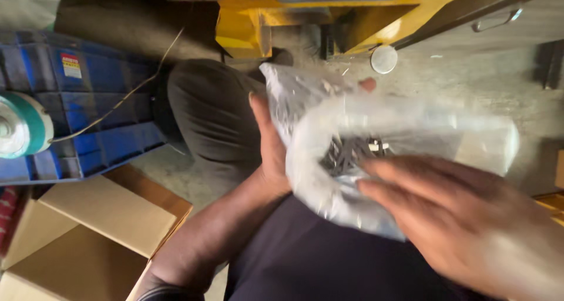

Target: The person operates a manual press machine to shape small metal pieces, repeatedly inserting each piece into the press and using a yellow tool to assist with positioning and removal. The person then collects the processed metal pieces into a plastic bag.

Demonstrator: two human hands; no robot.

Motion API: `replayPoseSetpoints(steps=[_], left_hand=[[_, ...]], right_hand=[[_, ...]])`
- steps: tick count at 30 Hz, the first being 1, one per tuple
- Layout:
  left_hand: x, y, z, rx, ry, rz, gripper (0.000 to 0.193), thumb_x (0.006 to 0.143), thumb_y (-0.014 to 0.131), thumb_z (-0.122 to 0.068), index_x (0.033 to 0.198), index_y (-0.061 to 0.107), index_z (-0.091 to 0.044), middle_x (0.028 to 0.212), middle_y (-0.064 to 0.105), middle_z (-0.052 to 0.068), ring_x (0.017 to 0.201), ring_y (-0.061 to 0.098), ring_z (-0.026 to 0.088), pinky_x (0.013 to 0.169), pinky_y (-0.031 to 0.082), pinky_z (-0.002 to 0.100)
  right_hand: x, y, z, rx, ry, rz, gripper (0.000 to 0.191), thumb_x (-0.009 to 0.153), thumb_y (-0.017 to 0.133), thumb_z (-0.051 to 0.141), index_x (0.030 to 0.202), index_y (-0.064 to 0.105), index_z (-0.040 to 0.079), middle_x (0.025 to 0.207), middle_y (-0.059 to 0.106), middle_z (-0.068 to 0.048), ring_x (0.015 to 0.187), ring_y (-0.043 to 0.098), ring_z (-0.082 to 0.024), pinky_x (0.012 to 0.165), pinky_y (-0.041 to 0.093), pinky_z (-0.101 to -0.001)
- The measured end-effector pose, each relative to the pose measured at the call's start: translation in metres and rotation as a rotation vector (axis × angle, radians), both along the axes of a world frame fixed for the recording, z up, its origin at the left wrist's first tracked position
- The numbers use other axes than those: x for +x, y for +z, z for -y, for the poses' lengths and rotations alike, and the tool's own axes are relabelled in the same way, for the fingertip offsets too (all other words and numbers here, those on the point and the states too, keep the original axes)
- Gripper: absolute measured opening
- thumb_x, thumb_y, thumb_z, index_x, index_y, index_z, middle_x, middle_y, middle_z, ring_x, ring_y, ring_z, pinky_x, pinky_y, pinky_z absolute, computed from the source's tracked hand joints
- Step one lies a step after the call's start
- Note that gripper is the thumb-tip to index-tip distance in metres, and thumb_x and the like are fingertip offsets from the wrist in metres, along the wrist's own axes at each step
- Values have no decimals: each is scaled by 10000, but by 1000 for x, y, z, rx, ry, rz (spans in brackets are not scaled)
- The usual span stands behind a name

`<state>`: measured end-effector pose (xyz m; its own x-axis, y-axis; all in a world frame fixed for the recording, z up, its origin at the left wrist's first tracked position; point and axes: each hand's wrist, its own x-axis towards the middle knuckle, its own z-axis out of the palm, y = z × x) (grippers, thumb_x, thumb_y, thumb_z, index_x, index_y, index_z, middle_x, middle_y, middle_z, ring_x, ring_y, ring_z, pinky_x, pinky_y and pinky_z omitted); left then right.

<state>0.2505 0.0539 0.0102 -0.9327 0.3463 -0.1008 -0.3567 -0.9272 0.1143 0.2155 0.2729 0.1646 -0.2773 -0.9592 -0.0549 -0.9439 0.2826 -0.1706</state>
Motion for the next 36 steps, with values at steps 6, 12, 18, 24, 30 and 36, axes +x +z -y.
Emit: replayPoseSetpoints(steps=[6, 12, 18, 24, 30, 36], left_hand=[[7, -15, 1, 82, 100, 80, 1183, 870, 315, -937, 1616, 373, -21, 1529, 479, 201, 1438, 502, 351, 1260, 365, 514], [13, -27, 4, 205, 99, -38, 1142, 939, 256, -936, 1584, 363, 1, 1508, 481, 182, 1355, 509, 303, 1204, 419, 450], [1, -11, 13, -57, 13, -158, 1243, 768, 301, -954, 1633, 299, -61, 1700, 275, 100, 1529, 352, 222, 1234, 381, 358], [-8, -2, 12, 19, 9, -137, 1152, 839, 295, -916, 1654, 228, -103, 1721, 254, 187, 1531, 316, 307, 1235, 350, 385], [-2, -16, 10, 54, 23, -53, 1157, 848, 367, -907, 1650, 249, -82, 1649, 334, 201, 1532, 363, 310, 1297, 334, 438], [7, -29, 12, 78, 13, 26, 1165, 847, 424, -913, 1646, 294, -75, 1572, 447, 141, 1425, 476, 296, 1194, 395, 493]], right_hand=[[-13, -2, 37, 19, -428, 112, 611, 833, 793, 404, 1225, 663, -47, 1142, 648, -121, 924, 669, -232, 729, 563, -346], [-21, -21, 66, -98, -456, 90, 766, 668, 871, 374, 1226, 610, -81, 1127, 622, -192, 994, 657, -332, 782, 573, -412], [-23, -38, 72, -63, -468, 16, 723, 668, 866, 334, 1191, 582, -76, 1080, 623, -230, 976, 664, -369, 827, 581, -447], [-23, -40, 80, -40, -434, 98, 673, 740, 857, 387, 1157, 631, -90, 967, 683, -233, 836, 689, -324, 744, 582, -439], [-31, -50, 79, -45, -387, 150, 566, 777, 810, 390, 1135, 670, -25, 969, 708, -208, 876, 697, -344, 785, 572, -475], [-51, -70, 45, -121, -470, 312, 444, 799, 779, 374, 1091, 696, 50, 938, 722, -137, 869, 698, -347, 776, 548, -463]])
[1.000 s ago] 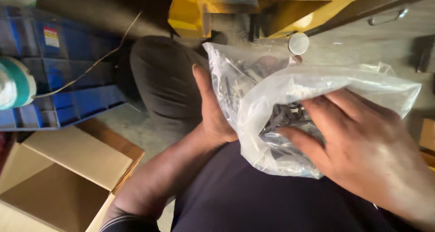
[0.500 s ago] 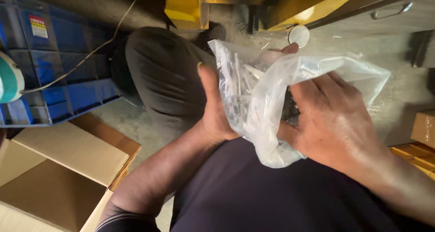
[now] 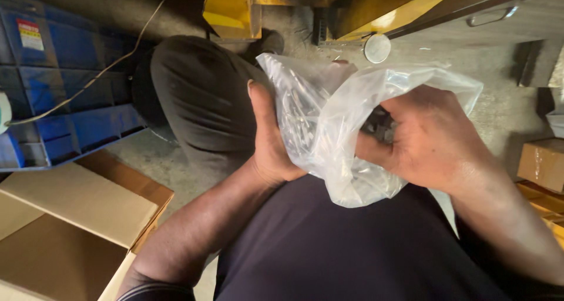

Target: The person operates a manual press machine to shape small metal pieces, repeatedly inserting each piece into the press and using a yellow tool to assist with positioning and removal. The person then collects the processed metal pieces into a plastic bag.

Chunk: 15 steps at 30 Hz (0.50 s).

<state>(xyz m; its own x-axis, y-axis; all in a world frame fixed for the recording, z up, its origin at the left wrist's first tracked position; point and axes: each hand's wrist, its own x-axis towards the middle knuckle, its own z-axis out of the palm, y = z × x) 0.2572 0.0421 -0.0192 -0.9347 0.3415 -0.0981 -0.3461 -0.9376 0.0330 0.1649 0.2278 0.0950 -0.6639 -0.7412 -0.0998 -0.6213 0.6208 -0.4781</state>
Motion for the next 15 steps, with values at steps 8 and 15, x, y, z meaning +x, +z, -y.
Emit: replayPoseSetpoints(steps=[8, 15], left_hand=[[-1, -7, -7, 110, 1, 97, 1101, 873, 411, -909, 1602, 367, -87, 1512, 524, 140, 1381, 526, 306, 1175, 430, 490], [-2, -9, -5, 51, 9, 135, 1056, 862, 401, -889, 1597, 412, -131, 1510, 548, 126, 1362, 560, 316, 1162, 464, 516]], right_hand=[[-2, 14, 6, -28, -115, 140, 293, 837, 758, 304, 980, 704, 54, 786, 714, -117, 716, 711, -304, 668, 550, -427], [10, 2, 19, 159, -96, 48, 324, 739, 780, 221, 937, 650, -1, 842, 703, -184, 787, 703, -370, 721, 551, -477]])
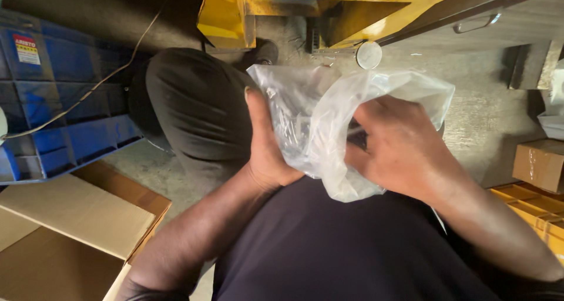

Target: The person operates a manual press machine to shape small metal pieces, repeatedly inserting each piece into the press and using a yellow tool to assist with positioning and removal. The person then collects the processed metal pieces into a plastic bag.

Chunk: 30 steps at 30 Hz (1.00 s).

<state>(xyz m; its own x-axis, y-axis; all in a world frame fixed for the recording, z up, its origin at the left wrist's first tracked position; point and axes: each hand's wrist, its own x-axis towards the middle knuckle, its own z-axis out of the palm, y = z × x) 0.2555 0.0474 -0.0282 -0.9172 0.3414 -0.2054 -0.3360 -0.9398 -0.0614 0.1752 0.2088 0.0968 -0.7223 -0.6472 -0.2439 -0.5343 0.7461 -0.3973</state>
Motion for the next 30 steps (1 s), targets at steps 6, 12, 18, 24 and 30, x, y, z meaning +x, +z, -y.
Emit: replayPoseSetpoints(steps=[6, 12, 18, 24, 30], left_hand=[[-3, 7, 8, 84, 43, -16, 1065, 925, 378, -901, 1574, 438, -58, 1505, 545, 162, 1387, 538, 336, 1204, 419, 509], [-15, 17, 1, 92, 95, -87, 991, 931, 392, -846, 1564, 444, -85, 1523, 544, 139, 1405, 535, 322, 1228, 397, 513], [-21, 19, -1, 124, 183, -43, 921, 1004, 400, -810, 1540, 465, -64, 1485, 561, 165, 1384, 537, 355, 1229, 385, 534], [-17, 12, -2, 204, 99, -55, 977, 975, 384, -826, 1546, 459, -38, 1507, 545, 191, 1381, 532, 376, 1205, 393, 545], [-12, 1, -3, 101, 34, -72, 977, 951, 406, -819, 1542, 464, -43, 1509, 548, 193, 1392, 533, 364, 1193, 408, 540]], right_hand=[[3, 7, -7, -241, -44, -19, 427, 801, 831, 247, 1117, 674, 6, 945, 732, -147, 817, 729, -289, 718, 564, -397], [1, 30, -2, -345, -105, -13, 440, 821, 854, 199, 1176, 663, 24, 975, 728, -116, 824, 742, -237, 718, 572, -342], [-7, 38, 7, -380, -104, -51, 433, 824, 852, 193, 1176, 666, 23, 1000, 737, -125, 869, 744, -251, 757, 572, -349], [-6, 27, -4, -318, -70, 28, 452, 848, 818, 246, 1208, 653, 28, 1055, 751, -148, 928, 753, -301, 777, 577, -383], [4, 18, -1, -147, 31, -18, 501, 820, 792, 281, 1207, 627, 9, 1030, 744, -182, 924, 706, -406, 768, 547, -486]])
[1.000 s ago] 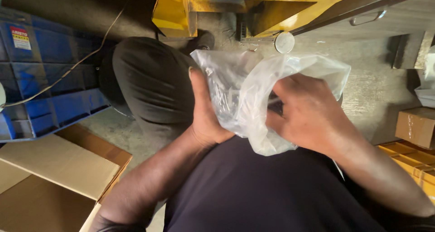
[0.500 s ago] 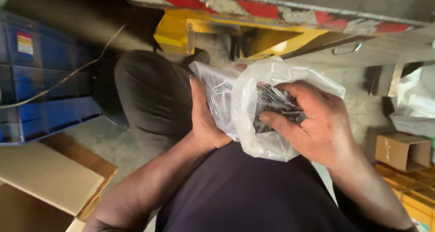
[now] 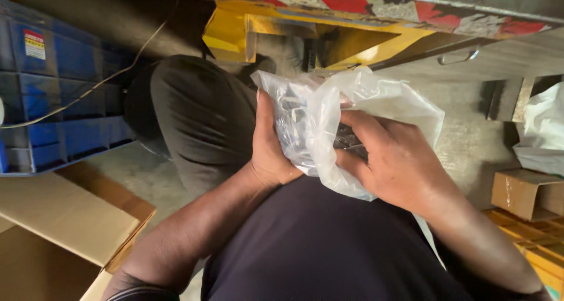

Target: The person operates a manual press machine to shape small metal pieces, repeatedly inserting each piece into the press and using a yellow tool to assist with positioning and removal. The person then collects the processed metal pieces into a plastic bag.

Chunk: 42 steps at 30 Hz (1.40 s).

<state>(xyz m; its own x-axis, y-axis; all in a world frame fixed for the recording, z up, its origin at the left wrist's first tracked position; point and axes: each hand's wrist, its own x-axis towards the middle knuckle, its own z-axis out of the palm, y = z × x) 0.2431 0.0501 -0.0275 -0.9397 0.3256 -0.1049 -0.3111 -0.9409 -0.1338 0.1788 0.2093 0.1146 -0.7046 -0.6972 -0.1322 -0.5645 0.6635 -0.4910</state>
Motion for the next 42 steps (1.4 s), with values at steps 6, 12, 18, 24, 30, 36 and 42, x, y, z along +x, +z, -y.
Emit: replayPoseSetpoints(steps=[6, 12, 18, 24, 30, 36, 42], left_hand=[[1, -3, 1, 103, 23, -25, 936, 1015, 433, -812, 1570, 480, -59, 1484, 577, 185, 1366, 559, 362, 1198, 422, 536], [-4, 11, 1, 5, 126, 74, 935, 975, 414, -808, 1517, 481, -49, 1460, 584, 179, 1364, 530, 365, 1212, 371, 545], [-16, 22, 4, -175, 199, -43, 944, 973, 384, -791, 1532, 463, -35, 1473, 561, 191, 1395, 500, 380, 1228, 329, 562], [-51, 39, -16, -120, 254, 187, 765, 996, 371, -688, 1501, 472, -124, 1480, 555, 114, 1378, 499, 351, 1205, 340, 548], [-102, 39, -57, -52, 179, 108, 808, 966, 359, -730, 1467, 500, -111, 1417, 589, 108, 1317, 529, 339, 1144, 372, 525], [-148, 44, -98, 12, 153, 98, 757, 1006, 365, -706, 1459, 508, -117, 1375, 602, 94, 1287, 537, 320, 1136, 385, 496], [-161, 42, -109, -76, 214, 150, 705, 1018, 387, -656, 1436, 523, -105, 1343, 617, 104, 1256, 559, 311, 1125, 402, 487]], right_hand=[[9, 3, 0, -80, -41, -44, 426, 823, 823, 236, 1163, 664, 35, 1014, 756, -155, 886, 740, -338, 748, 576, -426], [-4, 8, -13, -289, -122, -86, 405, 854, 836, 183, 1185, 658, 32, 1073, 750, -139, 967, 760, -279, 831, 586, -349], [-4, 3, -11, -427, -273, -40, 374, 900, 816, 142, 1203, 655, -5, 1059, 767, -104, 934, 746, -153, 846, 586, -290], [-36, 8, -30, -519, -421, -37, 388, 895, 804, 133, 1207, 639, -30, 992, 762, -67, 880, 680, -84, 811, 569, -253], [-105, 3, -58, -625, -508, -26, 443, 906, 798, 87, 1276, 590, -41, 1060, 709, -71, 906, 637, -95, 810, 543, -257], [-157, 5, -88, -916, -521, 72, 380, 994, 753, 48, 1312, 558, -23, 1109, 689, -52, 933, 642, -85, 834, 552, -259], [-187, 23, -110, -1029, -546, -6, 357, 1028, 768, 44, 1303, 547, -8, 1070, 696, -52, 882, 659, -85, 798, 566, -254]])
